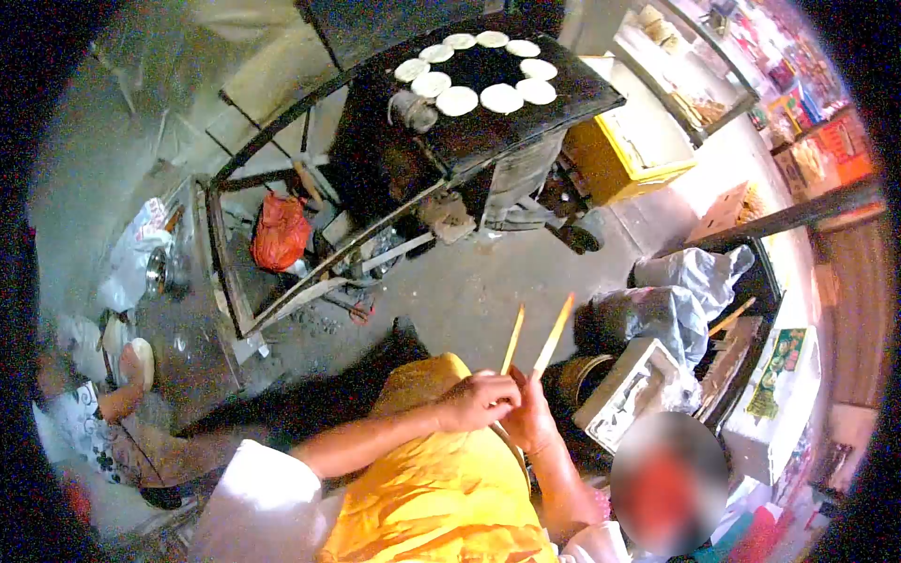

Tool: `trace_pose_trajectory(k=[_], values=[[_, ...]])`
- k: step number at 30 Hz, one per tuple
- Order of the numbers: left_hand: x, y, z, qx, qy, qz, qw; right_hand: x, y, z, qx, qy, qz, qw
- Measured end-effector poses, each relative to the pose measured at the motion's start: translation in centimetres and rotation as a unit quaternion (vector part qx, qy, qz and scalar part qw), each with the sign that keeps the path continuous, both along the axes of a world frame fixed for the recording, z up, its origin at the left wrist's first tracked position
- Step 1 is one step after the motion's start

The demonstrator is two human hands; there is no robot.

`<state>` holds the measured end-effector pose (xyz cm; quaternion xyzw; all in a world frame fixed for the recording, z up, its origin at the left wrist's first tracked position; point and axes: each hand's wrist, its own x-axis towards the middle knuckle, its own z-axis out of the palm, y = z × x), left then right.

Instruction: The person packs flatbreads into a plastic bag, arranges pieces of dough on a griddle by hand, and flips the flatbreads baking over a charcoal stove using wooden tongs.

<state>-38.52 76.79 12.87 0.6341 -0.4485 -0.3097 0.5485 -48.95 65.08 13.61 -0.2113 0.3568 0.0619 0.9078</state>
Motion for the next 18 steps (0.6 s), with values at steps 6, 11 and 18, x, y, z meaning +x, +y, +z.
trace_pose_trajectory(k=[6,11,18], values=[[1.6,-1.5,0.4,0.002,-0.015,-0.056,0.998,-1.6,-3.9,-4.0,0.041,0.068,-0.103,0.991],[11.0,0.7,-2.6,0.149,0.225,0.132,0.954,2.7,-5.2,-1.2,-0.214,0.073,-0.037,0.973],[31.3,3.6,-5.1,0.087,0.146,0.334,0.927,14.2,-6.2,-2.6,-0.415,0.097,0.147,0.893]])
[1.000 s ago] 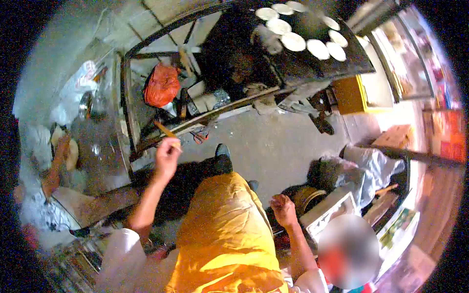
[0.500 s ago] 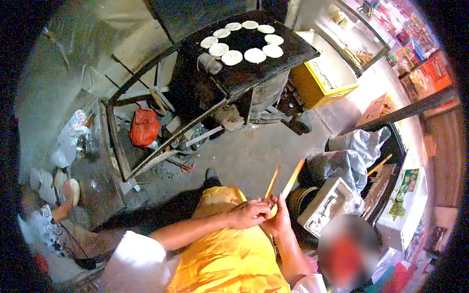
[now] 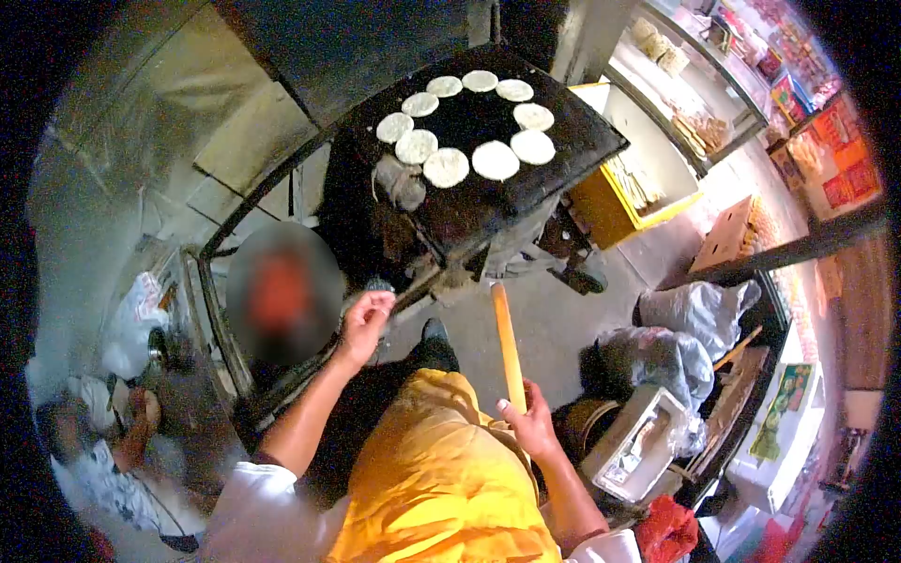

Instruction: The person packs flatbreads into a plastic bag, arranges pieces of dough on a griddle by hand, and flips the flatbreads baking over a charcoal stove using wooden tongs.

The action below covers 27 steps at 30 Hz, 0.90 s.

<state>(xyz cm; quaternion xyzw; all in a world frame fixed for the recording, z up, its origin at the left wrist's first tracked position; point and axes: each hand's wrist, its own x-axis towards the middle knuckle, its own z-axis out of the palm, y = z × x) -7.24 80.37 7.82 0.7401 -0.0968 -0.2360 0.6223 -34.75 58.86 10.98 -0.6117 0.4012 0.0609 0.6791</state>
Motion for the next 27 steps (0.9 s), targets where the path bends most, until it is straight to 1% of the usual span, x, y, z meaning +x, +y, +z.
trace_pose_trajectory(k=[1,3,4,5,7,8,9,10,11,12,13,14,15,17,19,21,22,23,24,25,27], values=[[2.9,-0.1,0.2,0.028,-0.045,0.003,0.999,2.1,0.2,0.1,-0.018,-0.005,0.006,1.0],[8.6,-0.9,0.5,0.059,-0.125,0.018,0.99,6.6,-0.2,0.5,0.044,-0.007,-0.001,0.999],[11.4,-1.2,0.5,0.1,-0.155,0.001,0.983,9.0,-0.5,0.8,0.039,-0.031,-0.007,0.999],[14.1,-1.8,0.4,0.098,-0.153,-0.002,0.983,11.0,-1.5,0.4,0.033,-0.009,-0.013,0.999],[19.1,-3.4,0.1,0.137,-0.297,-0.033,0.944,17.1,-3.4,1.1,-0.091,-0.093,0.01,0.991],[21.2,-4.1,0.1,0.145,-0.285,-0.049,0.946,20.4,-4.7,2.2,-0.106,-0.079,0.027,0.991],[23.3,-5.0,0.2,0.166,-0.312,-0.057,0.934,24.4,-6.5,4.1,-0.263,-0.017,0.139,0.955],[25.3,-5.7,-0.2,0.164,-0.314,-0.058,0.933,27.8,-7.3,4.5,-0.32,-0.006,0.132,0.938],[27.2,-6.4,-0.7,0.161,-0.316,-0.058,0.933,31.1,-8.5,4.2,-0.376,0.018,0.152,0.914],[29.2,-6.9,-2.2,0.168,-0.338,-0.059,0.924,33.9,-9.8,3.1,-0.474,-0.004,0.166,0.865],[30.9,-7.5,-3.1,0.166,-0.335,-0.057,0.926,37.0,-10.3,3.7,-0.513,0.022,0.168,0.841],[32.3,-8.0,-3.7,0.175,-0.331,-0.057,0.925,39.2,-11.8,1.8,-0.519,0.051,0.177,0.835],[33.7,-8.4,-4.2,0.185,-0.328,-0.057,0.925,41.5,-12.4,1.6,-0.535,0.056,0.174,0.825],[36.2,-9.8,-4.8,0.2,-0.321,-0.069,0.923,45.3,-12.7,1.8,-0.518,0.077,0.191,0.83],[38.6,-11.5,-6.0,0.213,-0.315,-0.081,0.921,48.0,-13.0,0.2,-0.523,0.1,0.192,0.824],[40.0,-13.3,-8.7,0.229,-0.36,-0.052,0.903,50.6,-13.3,-0.9,-0.528,0.13,0.202,0.814],[40.4,-13.9,-8.5,0.253,-0.347,-0.076,0.9,52.1,-13.4,-1.4,-0.52,0.167,0.237,0.803],[40.6,-14.3,-7.8,0.25,-0.339,-0.074,0.904,53.2,-13.4,-1.9,-0.512,0.201,0.272,0.789],[40.9,-14.7,-6.9,0.311,-0.313,-0.118,0.89,53.8,-13.2,-2.0,-0.527,0.141,0.254,0.799],[41.2,-14.9,-6.3,0.37,-0.285,-0.164,0.869,54.6,-13.0,-1.6,-0.528,0.144,0.262,0.795],[42.2,-15.6,-7.1,0.376,-0.292,-0.162,0.864,55.3,-12.4,-1.0,-0.529,0.168,0.252,0.793]])
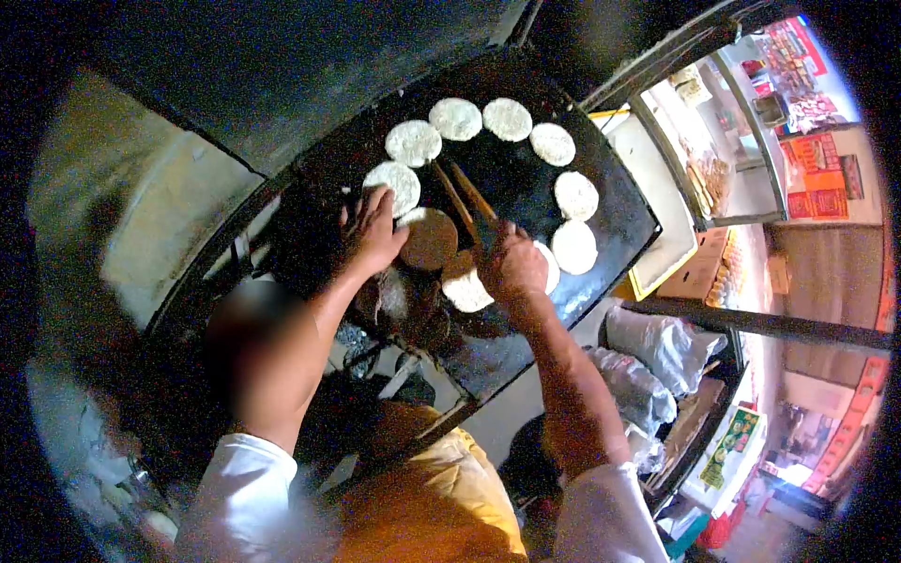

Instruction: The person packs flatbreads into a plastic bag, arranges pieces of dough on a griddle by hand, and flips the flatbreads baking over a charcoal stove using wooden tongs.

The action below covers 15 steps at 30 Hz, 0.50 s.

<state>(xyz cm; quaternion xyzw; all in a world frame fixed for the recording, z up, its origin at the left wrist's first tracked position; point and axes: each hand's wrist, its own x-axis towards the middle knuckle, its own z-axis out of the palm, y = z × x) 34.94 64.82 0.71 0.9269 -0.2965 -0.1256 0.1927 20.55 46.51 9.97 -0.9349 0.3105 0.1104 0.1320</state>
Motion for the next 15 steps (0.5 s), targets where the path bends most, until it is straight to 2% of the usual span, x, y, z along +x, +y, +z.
trace_pose_trajectory(k=[1,2,3,4,6,8,10,12,13,15], values=[[0.1,0.0,0.6,-0.004,0.01,0.0,1.0,-1.3,-1.2,-1.5,0.019,-0.018,0.009,1.0],[0.2,-0.1,1.2,-0.009,0.02,-0.001,1.0,-2.1,0.2,1.2,0.053,-0.039,-0.003,0.998],[-0.1,0.0,-1.7,-0.229,0.025,0.0,0.973,-4.3,0.5,1.3,0.092,-0.091,-0.003,0.992],[-1.0,0.6,0.9,-0.287,0.01,-0.015,0.958,-6.9,0.7,1.7,0.128,-0.146,-0.005,0.981],[-4.2,3.1,2.0,-0.303,0.053,-0.104,0.946,-15.0,2.2,1.5,0.037,-0.223,0.073,0.971],[-7.4,5.1,1.9,-0.218,-0.045,-0.233,0.947,-22.3,5.0,2.8,0.129,-0.187,0.027,0.973],[-9.3,4.9,3.3,-0.261,-0.069,-0.215,0.938,-29.6,8.3,1.3,0.108,-0.067,-0.005,0.992],[-9.6,3.9,2.4,-0.223,-0.08,-0.229,0.944,-35.9,11.6,-0.5,0.171,-0.044,-0.116,0.977],[-10.0,3.3,2.2,-0.238,-0.128,-0.227,0.936,-36.8,13.0,-0.3,0.194,-0.078,-0.15,0.966],[-10.9,3.4,2.3,-0.219,-0.127,-0.23,0.94,-37.9,15.2,-0.3,0.233,-0.128,-0.207,0.942]])
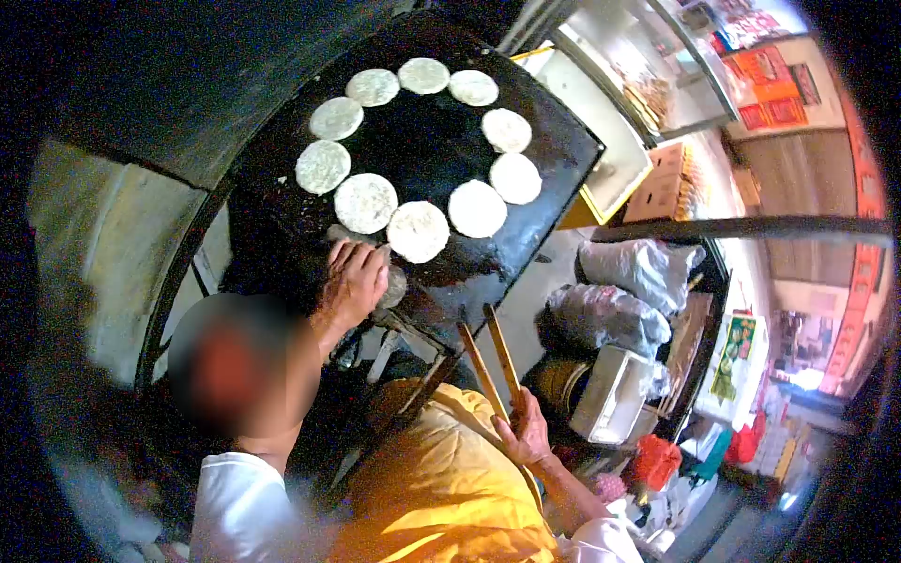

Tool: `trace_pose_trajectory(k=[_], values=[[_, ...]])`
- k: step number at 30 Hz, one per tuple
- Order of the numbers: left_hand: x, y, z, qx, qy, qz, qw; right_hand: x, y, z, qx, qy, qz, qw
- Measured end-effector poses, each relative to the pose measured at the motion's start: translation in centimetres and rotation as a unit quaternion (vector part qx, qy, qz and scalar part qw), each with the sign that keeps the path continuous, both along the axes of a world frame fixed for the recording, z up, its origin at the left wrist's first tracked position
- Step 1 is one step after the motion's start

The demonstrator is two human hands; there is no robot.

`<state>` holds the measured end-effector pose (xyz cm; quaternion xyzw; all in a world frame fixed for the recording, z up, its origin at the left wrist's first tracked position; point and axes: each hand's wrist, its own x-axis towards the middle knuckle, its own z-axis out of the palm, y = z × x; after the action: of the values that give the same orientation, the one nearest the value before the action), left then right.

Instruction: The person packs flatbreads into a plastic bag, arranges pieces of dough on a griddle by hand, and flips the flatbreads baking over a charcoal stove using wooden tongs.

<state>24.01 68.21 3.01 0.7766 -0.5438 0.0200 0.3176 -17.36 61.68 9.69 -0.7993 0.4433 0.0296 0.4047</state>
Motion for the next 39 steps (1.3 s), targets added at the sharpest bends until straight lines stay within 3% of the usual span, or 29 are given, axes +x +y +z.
trace_pose_trajectory(k=[3,7,11,15,18,20,21,25,27,29,30,31,32,35,39], values=[[-0.7,0.0,-0.2,0.028,0.003,-0.003,1.0,1.5,0.4,1.3,0.001,0.021,0.019,1.0],[-1.1,0.0,0.9,0.047,-0.03,0.022,0.998,2.7,0.5,1.4,-0.02,-0.051,0.001,0.999],[-0.9,0.7,2.0,0.079,0.007,0.004,0.997,2.8,-0.7,1.7,0.009,-0.081,-0.021,0.996],[-2.0,5.7,3.4,0.129,-0.003,0.015,0.992,3.2,0.0,3.0,0.032,-0.075,-0.048,0.995],[-3.7,10.6,5.2,0.21,-0.131,0.001,0.969,1.3,0.5,1.1,0.067,-0.086,-0.049,0.993],[-4.6,12.6,4.3,0.12,-0.001,0.059,0.991,0.4,0.2,0.3,0.093,-0.089,-0.039,0.991],[-5.0,13.9,4.9,0.123,-0.005,0.062,0.99,-0.1,-0.2,0.1,0.097,-0.093,-0.036,0.99],[-7.4,17.1,10.3,0.296,-0.101,0.056,0.948,-0.7,-1.5,1.0,0.132,-0.089,0.002,0.987],[-9.5,16.6,15.0,0.303,0.048,0.188,0.933,-0.8,-2.3,1.9,0.162,-0.086,0.001,0.983],[-8.4,23.8,5.6,0.328,-0.026,0.166,0.929,-1.1,-3.3,2.1,0.158,-0.081,0.018,0.984],[-8.2,24.9,4.4,0.35,0.01,0.177,0.92,-1.3,-3.8,2.1,0.15,-0.073,0.032,0.985],[-8.7,24.5,5.0,0.37,0.049,0.188,0.908,-1.5,-4.2,2.1,0.153,-0.072,0.035,0.985],[-9.8,23.2,7.0,0.435,0.007,0.148,0.888,-1.6,-4.7,2.1,0.157,-0.066,0.042,0.985],[-10.1,27.7,3.9,0.384,-0.021,0.158,0.91,-2.0,-5.7,2.5,0.17,-0.057,0.056,0.982],[-11.1,32.7,2.4,0.39,0.006,0.212,0.896,-3.1,-6.9,2.0,0.167,-0.071,0.077,0.98]])
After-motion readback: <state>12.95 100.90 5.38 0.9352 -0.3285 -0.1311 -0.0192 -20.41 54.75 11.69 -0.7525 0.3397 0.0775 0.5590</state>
